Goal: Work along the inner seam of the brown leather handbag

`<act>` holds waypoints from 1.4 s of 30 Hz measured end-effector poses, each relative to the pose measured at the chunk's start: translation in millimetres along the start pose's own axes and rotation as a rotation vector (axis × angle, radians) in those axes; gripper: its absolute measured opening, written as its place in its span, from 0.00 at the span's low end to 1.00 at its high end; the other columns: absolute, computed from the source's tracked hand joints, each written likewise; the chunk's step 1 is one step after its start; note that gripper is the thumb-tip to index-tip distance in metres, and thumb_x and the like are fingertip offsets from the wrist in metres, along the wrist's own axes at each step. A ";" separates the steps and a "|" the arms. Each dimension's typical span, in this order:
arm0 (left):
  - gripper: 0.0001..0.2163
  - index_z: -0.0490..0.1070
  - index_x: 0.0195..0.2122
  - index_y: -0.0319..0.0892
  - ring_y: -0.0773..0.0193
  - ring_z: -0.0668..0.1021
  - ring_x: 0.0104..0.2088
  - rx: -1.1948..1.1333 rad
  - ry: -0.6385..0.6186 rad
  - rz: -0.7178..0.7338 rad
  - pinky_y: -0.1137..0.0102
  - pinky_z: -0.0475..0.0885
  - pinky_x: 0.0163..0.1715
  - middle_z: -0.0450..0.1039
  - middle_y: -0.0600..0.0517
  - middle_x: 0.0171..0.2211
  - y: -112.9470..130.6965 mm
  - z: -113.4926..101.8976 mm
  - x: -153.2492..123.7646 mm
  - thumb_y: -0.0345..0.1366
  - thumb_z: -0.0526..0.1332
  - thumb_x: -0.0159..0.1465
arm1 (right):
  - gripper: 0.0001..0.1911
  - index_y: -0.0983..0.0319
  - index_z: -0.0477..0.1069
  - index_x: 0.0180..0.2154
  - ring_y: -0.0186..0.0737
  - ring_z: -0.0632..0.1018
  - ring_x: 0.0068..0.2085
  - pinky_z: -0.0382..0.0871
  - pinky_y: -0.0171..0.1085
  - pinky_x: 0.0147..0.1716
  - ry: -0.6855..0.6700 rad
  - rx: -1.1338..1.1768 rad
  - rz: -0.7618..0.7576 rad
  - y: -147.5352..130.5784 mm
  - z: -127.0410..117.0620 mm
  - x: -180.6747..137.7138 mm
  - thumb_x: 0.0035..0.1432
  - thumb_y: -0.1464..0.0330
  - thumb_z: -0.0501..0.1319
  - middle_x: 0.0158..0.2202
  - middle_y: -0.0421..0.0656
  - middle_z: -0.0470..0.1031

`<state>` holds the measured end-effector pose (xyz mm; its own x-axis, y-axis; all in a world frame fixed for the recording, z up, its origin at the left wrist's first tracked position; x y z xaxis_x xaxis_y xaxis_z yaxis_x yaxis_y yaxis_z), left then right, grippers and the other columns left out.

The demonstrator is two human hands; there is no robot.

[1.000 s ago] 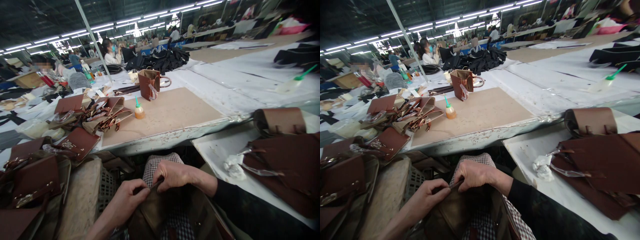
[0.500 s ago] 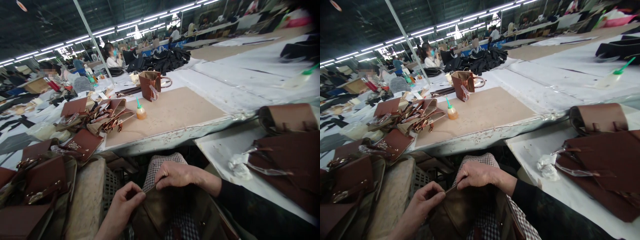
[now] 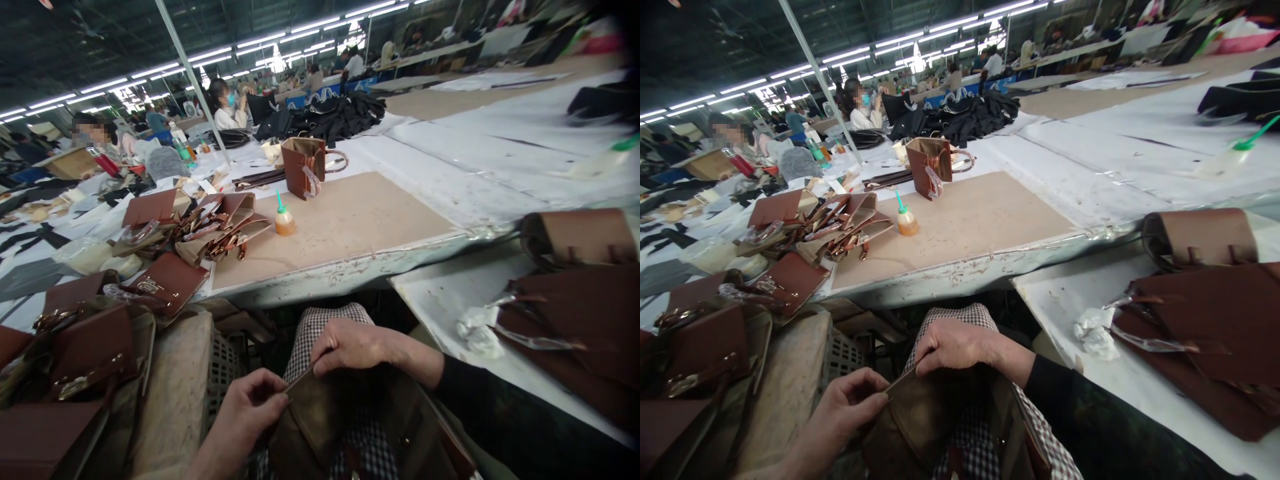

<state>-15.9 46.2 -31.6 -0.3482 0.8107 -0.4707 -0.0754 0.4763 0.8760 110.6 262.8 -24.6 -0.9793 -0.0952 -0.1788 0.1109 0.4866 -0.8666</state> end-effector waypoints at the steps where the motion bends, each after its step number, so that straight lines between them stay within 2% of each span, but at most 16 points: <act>1: 0.18 0.78 0.34 0.38 0.67 0.70 0.28 0.037 0.012 0.031 0.73 0.62 0.28 0.73 0.54 0.26 -2.5 -0.3 -0.1 0.51 0.71 0.57 | 0.10 0.58 0.85 0.41 0.37 0.80 0.34 0.65 0.31 0.33 0.005 -0.005 0.008 0.4 -0.2 -0.2 0.59 0.64 0.67 0.33 0.39 0.84; 5: 0.17 0.79 0.37 0.39 0.65 0.71 0.30 0.141 0.069 0.091 0.73 0.63 0.30 0.73 0.53 0.29 -7.2 -9.0 1.8 0.51 0.68 0.60 | 0.10 0.57 0.85 0.41 0.37 0.80 0.33 0.65 0.30 0.32 0.021 -0.005 0.014 3.0 -1.8 -0.8 0.58 0.65 0.69 0.34 0.39 0.85; 9: 0.18 0.78 0.45 0.41 0.65 0.69 0.27 0.307 0.008 0.087 0.73 0.61 0.28 0.68 0.57 0.25 13.6 -12.7 15.6 0.48 0.67 0.60 | 0.11 0.56 0.84 0.42 0.37 0.81 0.35 0.66 0.30 0.33 0.049 -0.011 0.015 4.0 -0.4 1.8 0.57 0.62 0.70 0.35 0.39 0.85; 12: 0.12 0.78 0.42 0.41 0.64 0.69 0.29 0.449 -0.103 0.170 0.73 0.61 0.30 0.70 0.56 0.27 37.9 3.3 33.4 0.42 0.66 0.61 | 0.11 0.55 0.84 0.41 0.37 0.80 0.34 0.65 0.31 0.32 0.070 -0.089 0.038 1.8 0.5 4.6 0.58 0.59 0.69 0.33 0.38 0.84; 15: 0.08 0.77 0.37 0.40 0.64 0.69 0.31 0.425 -0.174 0.214 0.73 0.61 0.31 0.71 0.56 0.29 50.4 22.8 51.5 0.35 0.68 0.57 | 0.11 0.55 0.84 0.41 0.37 0.77 0.31 0.61 0.32 0.29 0.055 -0.189 0.103 1.8 -6.0 -0.4 0.59 0.59 0.68 0.30 0.37 0.82; 19: 0.07 0.75 0.36 0.38 0.65 0.68 0.30 0.406 -0.215 0.188 0.73 0.60 0.30 0.68 0.57 0.28 48.0 28.5 63.9 0.33 0.66 0.57 | 0.11 0.54 0.83 0.43 0.39 0.77 0.34 0.61 0.33 0.32 0.094 -0.220 0.171 9.9 -24.3 -25.5 0.59 0.60 0.67 0.33 0.37 0.81; 22: 0.08 0.76 0.37 0.37 0.65 0.67 0.30 0.404 -0.214 0.146 0.72 0.60 0.30 0.68 0.57 0.27 44.1 23.7 65.2 0.33 0.66 0.57 | 0.10 0.58 0.83 0.41 0.40 0.78 0.36 0.64 0.33 0.36 0.156 -0.094 0.173 18.6 -31.5 -44.8 0.61 0.62 0.65 0.33 0.39 0.81; 25: 0.08 0.76 0.38 0.37 0.65 0.67 0.30 0.388 -0.219 0.115 0.72 0.61 0.30 0.68 0.57 0.27 43.6 23.3 64.3 0.34 0.66 0.57 | 0.10 0.61 0.82 0.39 0.38 0.76 0.34 0.64 0.32 0.34 0.191 0.015 0.129 24.5 -30.5 -52.9 0.61 0.64 0.65 0.31 0.39 0.79; 30: 0.12 0.77 0.44 0.40 0.58 0.75 0.39 0.373 -0.261 0.131 0.70 0.67 0.37 0.77 0.51 0.38 50.2 30.2 65.3 0.37 0.65 0.61 | 0.09 0.62 0.82 0.38 0.37 0.76 0.32 0.64 0.32 0.32 0.211 0.013 0.151 24.7 -28.3 -53.4 0.61 0.64 0.65 0.29 0.38 0.78; 33: 0.14 0.77 0.47 0.40 0.55 0.77 0.43 0.366 -0.302 0.148 0.68 0.69 0.41 0.80 0.50 0.42 52.6 34.3 70.1 0.37 0.64 0.61 | 0.10 0.60 0.81 0.43 0.39 0.79 0.37 0.67 0.33 0.37 0.235 -0.008 0.162 20.2 -27.6 -55.6 0.61 0.65 0.65 0.35 0.39 0.81; 37: 0.11 0.78 0.44 0.39 0.55 0.77 0.41 0.381 -0.292 0.140 0.69 0.69 0.39 0.80 0.50 0.39 49.1 36.4 77.7 0.36 0.64 0.61 | 0.18 0.57 0.76 0.48 0.43 0.79 0.47 0.68 0.36 0.46 0.355 -0.124 0.098 14.0 -23.5 -60.4 0.56 0.61 0.72 0.45 0.40 0.80; 40: 0.10 0.78 0.40 0.38 0.56 0.76 0.39 0.385 -0.262 0.140 0.69 0.68 0.37 0.79 0.51 0.36 46.0 36.6 78.8 0.37 0.64 0.61 | 0.13 0.56 0.76 0.45 0.44 0.77 0.49 0.67 0.38 0.48 0.441 -0.317 0.026 9.9 -20.0 -62.6 0.60 0.60 0.70 0.46 0.41 0.78; 42: 0.10 0.77 0.39 0.37 0.58 0.75 0.37 0.360 -0.253 0.135 0.70 0.68 0.36 0.78 0.51 0.35 45.4 37.5 77.1 0.37 0.64 0.61 | 0.09 0.57 0.75 0.42 0.44 0.76 0.48 0.67 0.39 0.46 0.450 -0.424 0.013 7.0 -18.5 -62.6 0.62 0.61 0.68 0.46 0.41 0.78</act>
<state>-11.1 143.1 -32.1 -0.0906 0.9101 -0.4044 0.2998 0.4121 0.8604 169.5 288.2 -10.9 -0.9639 0.2442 0.1059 0.1371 0.7966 -0.5887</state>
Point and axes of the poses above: each hand's wrist, its own x-axis towards the middle knuckle, its own z-axis out of the palm, y = z × x, the point moved 2 cm from there along x, towards the middle knuckle
